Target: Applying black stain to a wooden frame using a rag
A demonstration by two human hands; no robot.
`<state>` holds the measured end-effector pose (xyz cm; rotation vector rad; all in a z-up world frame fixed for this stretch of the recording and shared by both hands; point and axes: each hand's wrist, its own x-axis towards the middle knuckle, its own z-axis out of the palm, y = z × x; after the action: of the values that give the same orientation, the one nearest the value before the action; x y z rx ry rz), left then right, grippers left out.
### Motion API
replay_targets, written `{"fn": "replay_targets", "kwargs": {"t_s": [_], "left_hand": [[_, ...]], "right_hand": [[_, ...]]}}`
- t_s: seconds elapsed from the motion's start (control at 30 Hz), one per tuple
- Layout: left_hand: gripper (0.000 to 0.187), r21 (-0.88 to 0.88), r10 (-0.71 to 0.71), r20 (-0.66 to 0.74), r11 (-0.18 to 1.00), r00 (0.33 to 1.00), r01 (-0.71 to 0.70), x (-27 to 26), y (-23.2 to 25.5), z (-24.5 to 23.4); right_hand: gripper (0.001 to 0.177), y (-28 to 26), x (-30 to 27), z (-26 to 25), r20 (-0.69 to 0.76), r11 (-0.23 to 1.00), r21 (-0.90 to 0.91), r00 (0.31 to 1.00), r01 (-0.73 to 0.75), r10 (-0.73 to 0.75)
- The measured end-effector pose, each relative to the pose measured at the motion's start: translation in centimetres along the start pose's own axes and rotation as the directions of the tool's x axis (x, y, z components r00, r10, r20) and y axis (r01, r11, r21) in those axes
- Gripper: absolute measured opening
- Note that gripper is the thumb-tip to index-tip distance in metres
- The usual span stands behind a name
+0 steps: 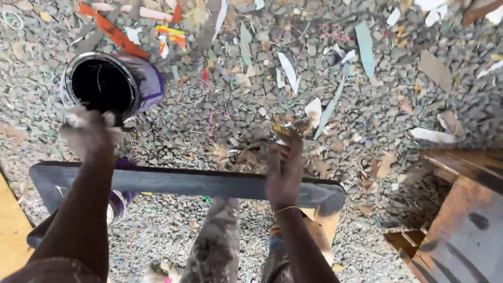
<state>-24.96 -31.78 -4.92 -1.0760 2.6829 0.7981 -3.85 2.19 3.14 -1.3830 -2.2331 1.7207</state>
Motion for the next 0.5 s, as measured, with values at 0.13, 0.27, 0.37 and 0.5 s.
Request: {"fn": "replay_targets", "kwargs": {"t_s": [0.13, 0.27, 0.37, 0.5], "left_hand": [[0.009, -0.303, -0.470, 0.331, 0.768, 0.818, 0.564, 2.6, 0.3, -2.3], [0.017, -0.318, -0.423, 0.285, 0.805, 0.860, 0.501, 3.3, 2.0, -2.4], [0.031, -0.269, -0.492, 0.236, 0.795, 0.838, 0.543, 0.3, 6.4, -3.8], [0.034, 0.003, -0.243, 0.511, 0.960, 0.825, 0.281, -6.0, 12.7, -4.0]], "right_hand": [[0.075, -0.2, 0.2, 4.4, 0.129, 1.000, -0.004, 0.991, -0.030, 0.030], [0.047, -1.6, -0.9, 5.4, 0.238, 0.998, -0.067, 0.971, -0.011, 0.026], [0.051, -1.5, -1.7, 5.4, 0.198, 0.984, -0.169, 0.976, -0.059, 0.093], [0.053, -1.0, -1.9, 3.6, 0.131, 0.974, -0.172, 0.977, -0.147, 0.171]]}}
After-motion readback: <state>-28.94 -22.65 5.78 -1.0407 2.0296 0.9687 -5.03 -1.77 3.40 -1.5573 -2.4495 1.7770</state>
